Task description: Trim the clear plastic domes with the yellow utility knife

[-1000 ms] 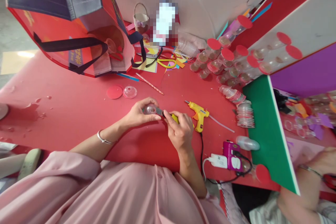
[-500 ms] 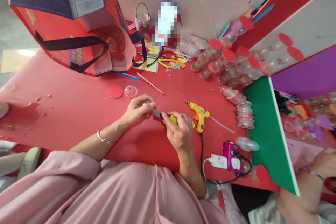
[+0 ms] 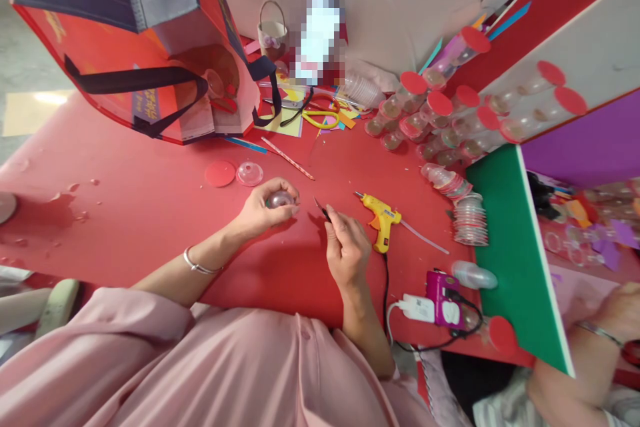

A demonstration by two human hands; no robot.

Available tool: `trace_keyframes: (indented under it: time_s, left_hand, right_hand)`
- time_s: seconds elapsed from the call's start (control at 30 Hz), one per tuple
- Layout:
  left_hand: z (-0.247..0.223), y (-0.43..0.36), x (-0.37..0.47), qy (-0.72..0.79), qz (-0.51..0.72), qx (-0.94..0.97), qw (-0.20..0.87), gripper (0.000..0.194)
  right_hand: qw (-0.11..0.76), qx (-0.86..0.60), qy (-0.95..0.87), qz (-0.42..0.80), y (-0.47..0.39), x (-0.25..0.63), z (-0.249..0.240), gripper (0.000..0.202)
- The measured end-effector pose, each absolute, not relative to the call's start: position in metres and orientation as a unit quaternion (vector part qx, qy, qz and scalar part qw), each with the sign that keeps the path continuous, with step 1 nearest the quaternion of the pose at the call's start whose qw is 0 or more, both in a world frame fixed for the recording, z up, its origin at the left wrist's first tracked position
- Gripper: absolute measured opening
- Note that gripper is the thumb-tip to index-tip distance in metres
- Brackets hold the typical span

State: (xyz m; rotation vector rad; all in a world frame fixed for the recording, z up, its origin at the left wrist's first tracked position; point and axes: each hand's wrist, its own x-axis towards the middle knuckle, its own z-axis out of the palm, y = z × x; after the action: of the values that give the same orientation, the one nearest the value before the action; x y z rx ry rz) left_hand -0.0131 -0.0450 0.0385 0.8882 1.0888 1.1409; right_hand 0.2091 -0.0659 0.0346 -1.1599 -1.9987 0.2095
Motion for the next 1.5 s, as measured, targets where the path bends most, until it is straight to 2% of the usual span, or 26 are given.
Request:
trace_keyframes:
  time_s: [0.1,0.27,0.53,0.77,0.87,0.97,1.13,1.3,1.5]
  left_hand:
    - [0.039,-0.047,-0.014,0.467,0.493,0.404,0.613,0.035]
    - [0.043,-0.046,-0.013,0.460,0.525,0.354,0.623,0.024]
    - [0.048,-0.036,-0.009,0.534,0.592,0.238,0.555,0.038]
    - [0.053,-0.040,-0.012,0.477,0.637,0.309,0.521,0.032]
    - [0.051,-0.040,-0.014,0.456,0.652,0.337,0.503,0.043]
    - [0.045,-0.039,-0.014,0.451,0.656,0.369,0.481,0.059]
    - [0.033,-0.039,-0.008,0.473,0.610,0.426,0.472,0.053]
    - [0.021,-0.034,-0.003,0.529,0.532,0.483,0.451,0.053]
    - [0.015,-0.019,-0.003,0.580,0.451,0.475,0.485,0.031]
  right_hand:
    - [0.394,-0.471,-0.785,0.076,-0.066,0.209,0.033,0.040]
    - [0.372,-0.484,-0.789,0.073,-0.065,0.208,0.029,0.038]
    - [0.268,-0.544,-0.795,0.025,-0.062,0.215,0.018,0.031]
    - [0.248,-0.581,-0.773,-0.055,-0.056,0.215,0.014,0.031]
    - [0.253,-0.567,-0.781,-0.067,-0.060,0.211,0.021,0.031]
    - [0.209,-0.584,-0.782,-0.067,-0.070,0.211,0.027,0.036]
    - [0.116,-0.633,-0.763,-0.065,-0.088,0.224,0.024,0.043]
    - [0.165,-0.633,-0.754,-0.063,-0.097,0.235,0.020,0.044]
    - [0.220,-0.623,-0.749,-0.048,-0.102,0.239,0.021,0.044]
